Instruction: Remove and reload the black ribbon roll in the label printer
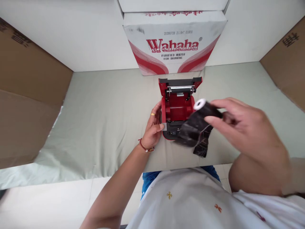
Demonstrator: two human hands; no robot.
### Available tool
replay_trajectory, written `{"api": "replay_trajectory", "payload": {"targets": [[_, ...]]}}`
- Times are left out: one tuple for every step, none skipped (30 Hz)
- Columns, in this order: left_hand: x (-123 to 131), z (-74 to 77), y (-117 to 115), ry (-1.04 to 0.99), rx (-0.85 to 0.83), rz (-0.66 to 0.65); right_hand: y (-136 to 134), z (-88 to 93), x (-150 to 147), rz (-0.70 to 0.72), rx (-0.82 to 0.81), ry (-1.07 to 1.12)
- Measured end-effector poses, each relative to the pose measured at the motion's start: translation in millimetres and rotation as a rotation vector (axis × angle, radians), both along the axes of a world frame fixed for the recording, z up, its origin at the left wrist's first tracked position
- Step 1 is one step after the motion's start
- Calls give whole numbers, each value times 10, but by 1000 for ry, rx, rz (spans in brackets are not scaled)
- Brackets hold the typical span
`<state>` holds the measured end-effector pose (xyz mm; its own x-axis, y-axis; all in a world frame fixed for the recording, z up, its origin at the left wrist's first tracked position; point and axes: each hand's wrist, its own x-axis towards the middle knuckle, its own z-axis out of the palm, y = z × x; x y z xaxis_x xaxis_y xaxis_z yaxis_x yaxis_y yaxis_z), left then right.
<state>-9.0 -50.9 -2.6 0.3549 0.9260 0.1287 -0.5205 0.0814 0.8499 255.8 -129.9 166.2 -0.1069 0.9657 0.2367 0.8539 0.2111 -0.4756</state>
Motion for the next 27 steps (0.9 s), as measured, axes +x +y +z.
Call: {"api": "replay_trajectory", "payload": {"targets": [[-3, -2, 1, 5, 0, 3, -70, -68, 211, -70, 8, 30], [-6, -3, 3, 9, 3, 4, -124, -162, 423, -133, 19, 14], [-9, -5, 4, 11, 6, 2, -164, -277, 624, -174, 1, -48], [-11, -6, 6, 11, 8, -2, -192, -405, 802, -200, -13, -130], [-14, -8, 8, 11, 9, -5, -209, -535, 948, -225, -34, -201], [-16, -11, 9, 12, 6, -4, -218, -657, 1053, -251, -60, -260], [-19, -13, 11, 15, 0, 0, -222, -761, 1115, -268, -80, -294], [-21, -15, 12, 19, -9, 7, -220, -843, 1132, -279, -91, -300], [-24, -17, 13, 25, -18, 16, -215, -900, 1109, -282, -91, -279], [-27, -18, 15, 30, -25, 25, -206, -935, 1052, -272, -82, -237], [-31, -17, 17, 35, -30, 32, -194, -955, 970, -245, -70, -189], [-34, -16, 19, 41, -31, 35, -179, -965, 872, -206, -65, -149], [-39, -15, 21, 48, -28, 38, -161, -973, 768, -158, -82, -133], [-43, -12, 23, 54, -22, 39, -143, -981, 668, -112, -123, -144], [-47, -10, 25, 58, -18, 38, -126, -990, 580, -80, -182, -179], [-50, -9, 27, 61, -16, 34, -113, -995, 511, -64, -245, -224], [-52, -8, 28, 62, -15, 33, -107, -990, 466, -54, -297, -258], [-53, -9, 28, 62, -14, 32, -112, -965, 449, -31, -329, -264], [-52, -10, 29, 62, -12, 33, -129, -913, 457, 15, -341, -230], [-50, -11, 29, 63, -10, 34, -154, -828, 487, 84, -335, -158], [-47, -12, 29, 63, -7, 34, -184, -711, 530, 169, -324, -60], [-44, -12, 29, 60, -5, 34, -213, -568, 578, 254, -312, 50], [-40, -12, 30, 55, -4, 32, -233, -409, 619, 321, -302, 154], [-38, -10, 30, 49, -4, 28, -236, -249, 643, 372, -294, 239], [-35, -8, 31, 44, -4, 25, -219, -103, 640, 411, -290, 299], [-33, -6, 31, 42, -4, 24, -179, 15, 607, 435, -292, 329], [-31, -3, 31, 42, -3, 24, -114, 96, 542, 438, -291, 332]]}}
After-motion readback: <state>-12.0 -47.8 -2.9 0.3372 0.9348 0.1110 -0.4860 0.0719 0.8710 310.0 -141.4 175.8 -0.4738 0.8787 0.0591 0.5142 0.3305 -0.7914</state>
